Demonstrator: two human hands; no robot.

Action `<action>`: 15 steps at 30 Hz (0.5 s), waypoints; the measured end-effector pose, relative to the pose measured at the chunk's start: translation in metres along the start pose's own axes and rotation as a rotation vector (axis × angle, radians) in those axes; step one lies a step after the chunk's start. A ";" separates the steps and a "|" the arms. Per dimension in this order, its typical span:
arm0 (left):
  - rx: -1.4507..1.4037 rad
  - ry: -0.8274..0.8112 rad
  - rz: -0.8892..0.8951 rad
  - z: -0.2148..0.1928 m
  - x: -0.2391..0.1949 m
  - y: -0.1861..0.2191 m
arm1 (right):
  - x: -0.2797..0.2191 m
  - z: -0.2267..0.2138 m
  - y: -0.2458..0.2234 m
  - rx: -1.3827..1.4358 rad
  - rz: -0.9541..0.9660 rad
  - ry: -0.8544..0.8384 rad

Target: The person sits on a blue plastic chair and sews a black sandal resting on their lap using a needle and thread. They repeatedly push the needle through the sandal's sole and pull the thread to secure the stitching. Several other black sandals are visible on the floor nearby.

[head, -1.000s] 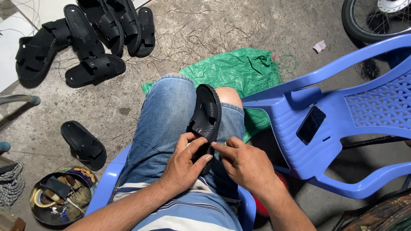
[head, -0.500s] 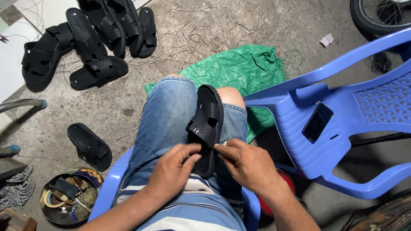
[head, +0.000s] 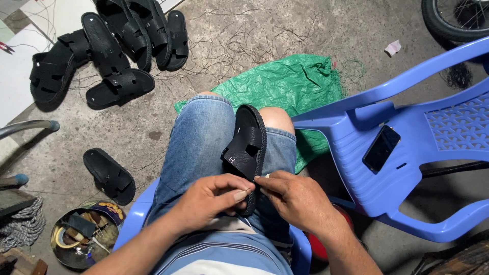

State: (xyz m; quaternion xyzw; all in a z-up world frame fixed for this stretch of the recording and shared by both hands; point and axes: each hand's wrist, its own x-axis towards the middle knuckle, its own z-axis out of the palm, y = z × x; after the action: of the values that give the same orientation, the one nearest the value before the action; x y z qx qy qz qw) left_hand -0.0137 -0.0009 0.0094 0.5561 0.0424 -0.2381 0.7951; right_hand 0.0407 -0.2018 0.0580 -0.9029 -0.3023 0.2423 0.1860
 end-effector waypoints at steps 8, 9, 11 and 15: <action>0.904 0.338 -0.074 0.008 0.004 -0.017 | -0.004 0.009 0.003 0.029 0.030 0.056; 0.903 0.338 -0.073 0.010 0.004 -0.016 | -0.004 0.009 0.003 0.028 0.030 0.055; 0.884 0.291 0.035 0.014 0.004 -0.015 | -0.004 0.009 0.003 0.012 0.031 0.055; 0.822 0.184 0.099 0.021 0.000 0.004 | -0.007 0.011 0.001 0.003 -0.004 0.096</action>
State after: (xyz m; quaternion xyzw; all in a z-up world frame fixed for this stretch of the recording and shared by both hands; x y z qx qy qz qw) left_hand -0.0160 -0.0183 0.0208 0.8473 -0.0120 -0.1460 0.5106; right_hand 0.0305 -0.2051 0.0506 -0.9126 -0.2947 0.1989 0.2019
